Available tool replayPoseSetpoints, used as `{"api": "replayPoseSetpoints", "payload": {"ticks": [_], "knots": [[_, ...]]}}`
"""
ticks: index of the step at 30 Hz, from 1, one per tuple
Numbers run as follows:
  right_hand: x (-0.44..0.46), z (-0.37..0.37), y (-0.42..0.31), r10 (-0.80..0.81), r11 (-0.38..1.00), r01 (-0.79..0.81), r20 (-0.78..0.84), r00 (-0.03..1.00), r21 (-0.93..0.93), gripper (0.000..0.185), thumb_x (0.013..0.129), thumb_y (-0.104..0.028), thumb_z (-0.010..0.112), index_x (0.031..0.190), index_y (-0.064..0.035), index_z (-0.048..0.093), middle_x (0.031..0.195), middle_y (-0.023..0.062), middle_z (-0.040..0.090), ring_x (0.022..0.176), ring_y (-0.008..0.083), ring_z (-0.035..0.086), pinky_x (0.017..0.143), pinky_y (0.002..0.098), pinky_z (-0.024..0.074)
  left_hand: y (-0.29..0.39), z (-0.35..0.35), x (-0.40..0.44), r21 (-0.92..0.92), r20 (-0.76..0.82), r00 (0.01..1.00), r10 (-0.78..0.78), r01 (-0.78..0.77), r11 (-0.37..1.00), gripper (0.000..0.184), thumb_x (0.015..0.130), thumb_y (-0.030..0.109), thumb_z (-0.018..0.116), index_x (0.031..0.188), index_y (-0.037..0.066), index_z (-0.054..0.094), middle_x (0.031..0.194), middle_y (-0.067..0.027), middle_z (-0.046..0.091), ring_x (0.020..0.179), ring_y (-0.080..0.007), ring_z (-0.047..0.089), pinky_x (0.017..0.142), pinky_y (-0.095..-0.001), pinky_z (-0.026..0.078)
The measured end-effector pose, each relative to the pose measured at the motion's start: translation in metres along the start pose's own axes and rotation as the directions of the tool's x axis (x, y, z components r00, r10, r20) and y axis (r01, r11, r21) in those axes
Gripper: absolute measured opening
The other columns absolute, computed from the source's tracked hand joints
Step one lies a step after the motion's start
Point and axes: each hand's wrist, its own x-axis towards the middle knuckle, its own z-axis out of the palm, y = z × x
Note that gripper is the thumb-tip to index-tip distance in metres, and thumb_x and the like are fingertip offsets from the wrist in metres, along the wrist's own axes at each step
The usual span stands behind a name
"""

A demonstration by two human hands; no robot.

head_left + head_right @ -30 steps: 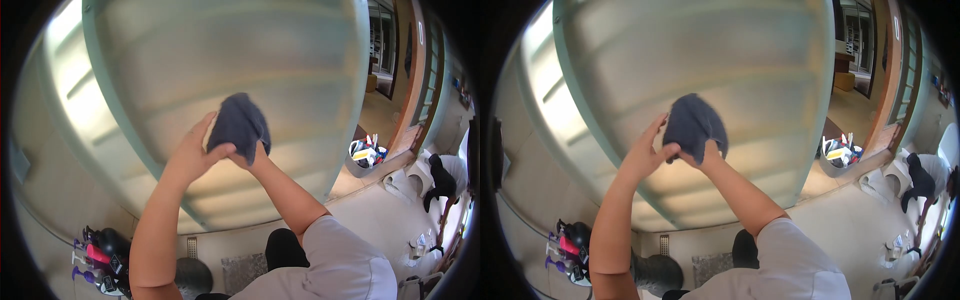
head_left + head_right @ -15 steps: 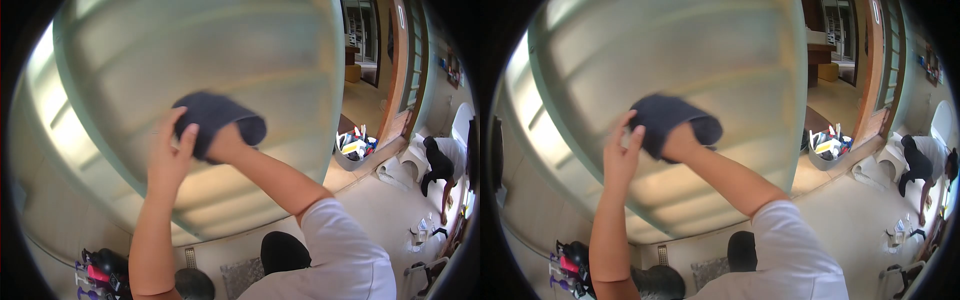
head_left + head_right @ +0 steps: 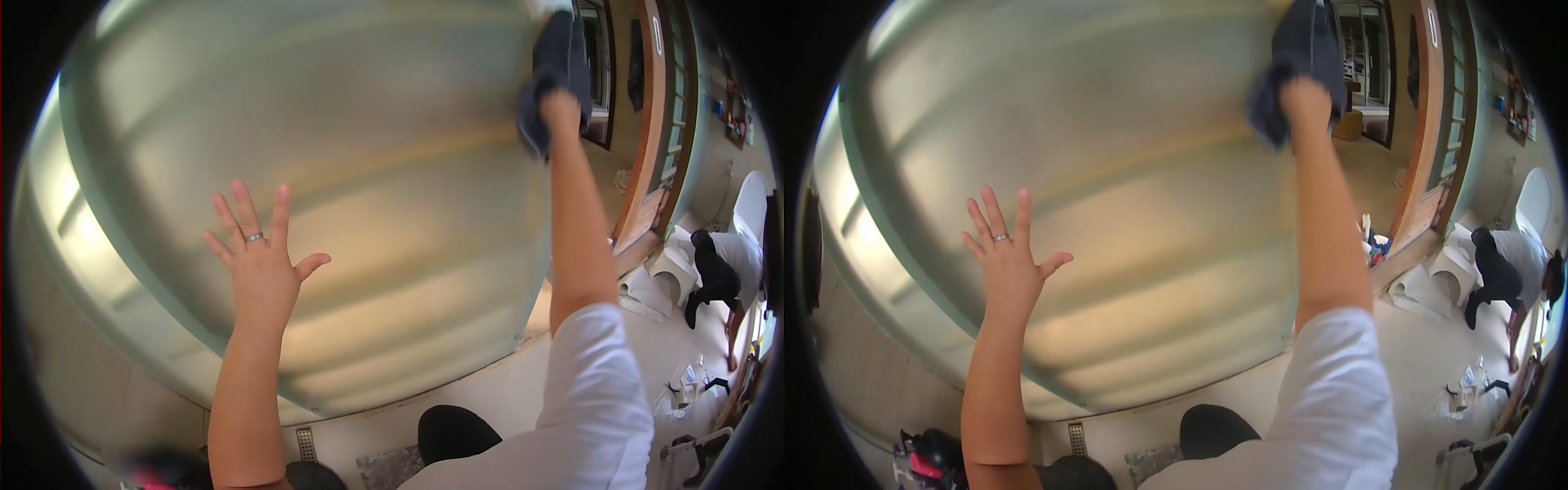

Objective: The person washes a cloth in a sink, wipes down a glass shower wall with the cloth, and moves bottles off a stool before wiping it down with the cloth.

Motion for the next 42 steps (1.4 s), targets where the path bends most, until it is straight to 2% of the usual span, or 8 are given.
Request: {"api": "replayPoseSetpoints", "payload": {"ticks": [3, 5, 9, 18, 30, 36, 39, 42], "knots": [[-0.162, 0.089, 0.008, 0.096, 0.991, -0.116, 0.269, 0.958, 0.062, 0.022, 0.077, -0.012, 0.052, 0.065, -0.0094, 0.069, 0.078, 0.0133, 0.066, 0.076, 0.0312, 0.065, 0.065, 0.042, 0.051, -0.001, 0.001, 0.0, -0.036, -0.022, 1.0, 0.013, -0.013, 0.999, 0.103, 0.06, 0.056, 0.071, 0.145, 0.024, 0.022, 0.15, -0.0208, 0.008, 0.137, -0.045, 0.006, 0.1, -0.0672, 0.016], [-0.259, 0.193, 0.012, 0.645, 0.172, 0.022, -0.13, 0.753, 0.985, 0.043, 0.09, -0.022, 0.051, 0.128, -0.0004, 0.047, 0.123, 0.0156, 0.053, 0.112, 0.0267, 0.05, 0.099, 0.035, 0.0351, -0.001, -0.001, 0.0, -0.081, -0.029, 1.0, 0.006, -0.008, 0.997, 0.1, 0.059, 0.053, 0.073, 0.144, 0.029, 0.025, 0.149, -0.0197, 0.016, 0.137, -0.0435, 0.008, 0.104, -0.0651, 0.009], [-0.299, 0.134, -0.08, 0.558, -0.575, -0.116, 0.491, 0.669, 0.81, 0.026, 0.095, -0.03, 0.045, 0.104, -0.0087, 0.057, 0.099, 0.0024, 0.057, 0.095, 0.0158, 0.052, 0.082, 0.03, 0.0404, -0.011, 0.015, 0.0, -0.356, -0.252, 0.968, 0.021, -0.113, 0.928, 0.1, 0.055, 0.054, 0.075, 0.141, 0.032, 0.03, 0.149, -0.0129, 0.021, 0.138, -0.0383, 0.01, 0.105, -0.0637, 0.006], [-0.28, -0.021, -0.292, -0.395, 0.447, 0.496, -0.332, 0.856, 0.745, 0.04, 0.085, -0.014, 0.059, 0.122, -0.0014, 0.052, 0.121, 0.0111, 0.056, 0.109, 0.0269, 0.054, 0.096, 0.0327, 0.0398, -0.018, -0.026, -0.129, -0.753, -0.068, 0.975, -0.209, 0.087, 0.652, 0.051, 0.077, 0.029, 0.069, 0.122, 0.015, 0.052, 0.142, -0.0208, 0.031, 0.128, -0.0483, 0.028, 0.103, -0.0585, 0.024], [-0.44, -0.101, -0.386, -0.849, -0.512, -0.858, -0.131, 0.513, -0.042, 0.04, 0.093, -0.021, 0.047, 0.128, -0.0017, 0.043, 0.125, 0.0084, 0.051, 0.114, 0.0238, 0.049, 0.101, 0.0328, 0.0362, -0.111, -0.222, -0.373, -0.059, -0.282, 0.602, -0.747, 0.766, 0.64, 0.022, 0.083, 0.005, 0.061, 0.104, 0.003, 0.059, 0.105, -0.0133, 0.059, 0.093, -0.0238, 0.057, 0.078, -0.032, 0.044], [-0.509, -0.195, -0.403, -0.562, -0.69, 0.096, -0.615, 0.554, 0.717, 0.041, 0.091, -0.006, 0.046, 0.132, -0.003, 0.04, 0.128, 0.0094, 0.048, 0.114, 0.0227, 0.048, 0.101, 0.0298, 0.0352, -0.121, -0.203, -0.387, -0.436, -0.128, 0.293, -0.948, 0.842, 0.319, 0.047, 0.086, 0.012, 0.063, 0.128, 0.004, 0.044, 0.117, -0.0096, 0.053, 0.103, -0.0178, 0.051, 0.086, -0.0294, 0.043], [-0.498, -0.245, -0.389, -0.859, -0.441, -0.891, -0.341, 0.382, 0.112, 0.052, 0.085, -0.011, 0.057, 0.134, -0.0058, 0.039, 0.129, 0.0126, 0.048, 0.116, 0.0241, 0.048, 0.099, 0.0326, 0.0374, -0.134, -0.204, -0.377, -0.077, -0.14, 0.533, -0.835, 0.834, 0.546, 0.058, 0.078, 0.013, 0.071, 0.129, 0.007, 0.044, 0.119, -0.0163, 0.051, 0.104, -0.0247, 0.053, 0.079, -0.0341, 0.047], [-0.471, -0.277, -0.391, -0.717, -0.686, -0.256, -0.57, 0.401, 0.681, 0.061, 0.072, -0.011, 0.068, 0.129, -0.0045, 0.045, 0.123, 0.0134, 0.052, 0.113, 0.0243, 0.052, 0.092, 0.0345, 0.0435, -0.138, -0.208, -0.359, -0.006, -0.077, 0.56, -0.825, 0.827, 0.562, 0.058, 0.072, 0.004, 0.07, 0.125, 0.011, 0.049, 0.114, -0.0197, 0.051, 0.096, -0.0328, 0.057, 0.076, -0.0372, 0.048]]}}
